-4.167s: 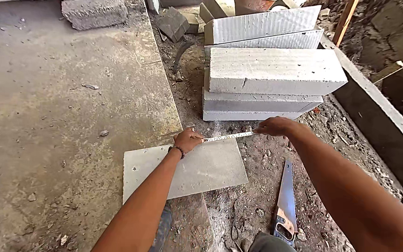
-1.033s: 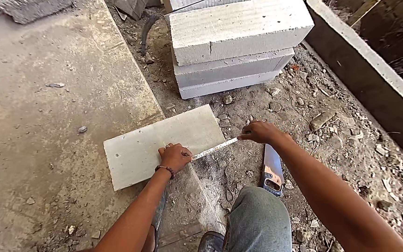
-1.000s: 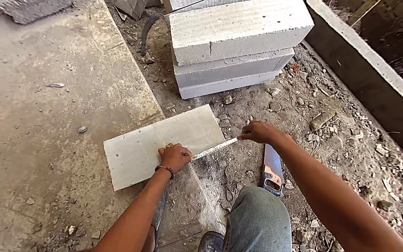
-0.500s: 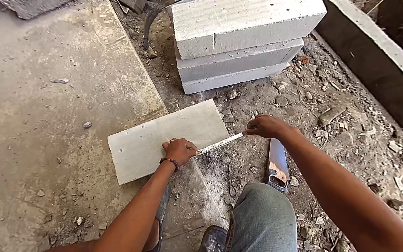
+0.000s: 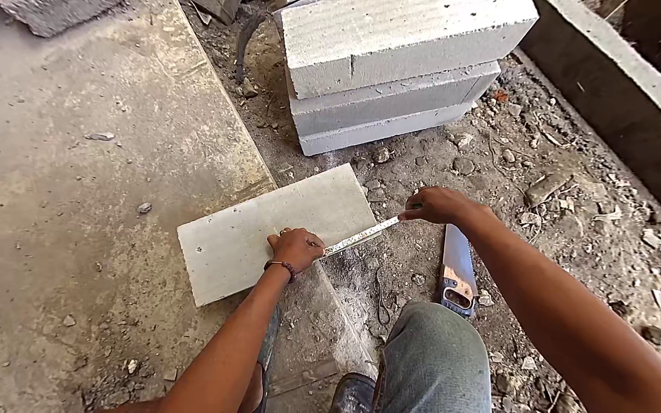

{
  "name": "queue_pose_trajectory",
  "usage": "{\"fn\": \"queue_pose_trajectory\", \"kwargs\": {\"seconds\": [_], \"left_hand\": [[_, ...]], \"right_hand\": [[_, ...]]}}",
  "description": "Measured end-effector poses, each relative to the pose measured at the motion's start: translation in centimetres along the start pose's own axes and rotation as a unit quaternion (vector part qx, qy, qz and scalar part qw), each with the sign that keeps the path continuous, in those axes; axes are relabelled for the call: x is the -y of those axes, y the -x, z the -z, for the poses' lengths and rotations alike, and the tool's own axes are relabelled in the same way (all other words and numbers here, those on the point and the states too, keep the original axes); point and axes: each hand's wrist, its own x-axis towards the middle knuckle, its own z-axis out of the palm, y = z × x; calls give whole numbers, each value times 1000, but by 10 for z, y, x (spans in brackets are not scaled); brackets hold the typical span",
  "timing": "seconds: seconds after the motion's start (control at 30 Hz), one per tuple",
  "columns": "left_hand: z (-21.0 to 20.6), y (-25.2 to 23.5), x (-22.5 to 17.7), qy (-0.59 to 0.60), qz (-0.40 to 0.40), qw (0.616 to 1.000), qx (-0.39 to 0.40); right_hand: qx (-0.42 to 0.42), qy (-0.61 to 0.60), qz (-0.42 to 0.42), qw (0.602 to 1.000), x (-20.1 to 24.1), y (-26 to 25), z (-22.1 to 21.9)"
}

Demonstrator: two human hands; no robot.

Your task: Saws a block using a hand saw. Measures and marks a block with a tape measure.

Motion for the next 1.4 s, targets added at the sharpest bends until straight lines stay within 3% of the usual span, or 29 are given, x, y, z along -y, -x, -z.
{"fn": "queue_pose_trajectory", "kwargs": {"seconds": [1.03, 1.4], "left_hand": [[-1, 1, 1, 23, -7, 1000, -15], [8, -8, -1, 39, 33, 998, 32]], "right_hand": [[6, 41, -10, 999, 59, 9, -3], [7, 39, -21, 999, 64, 8, -4]]}}
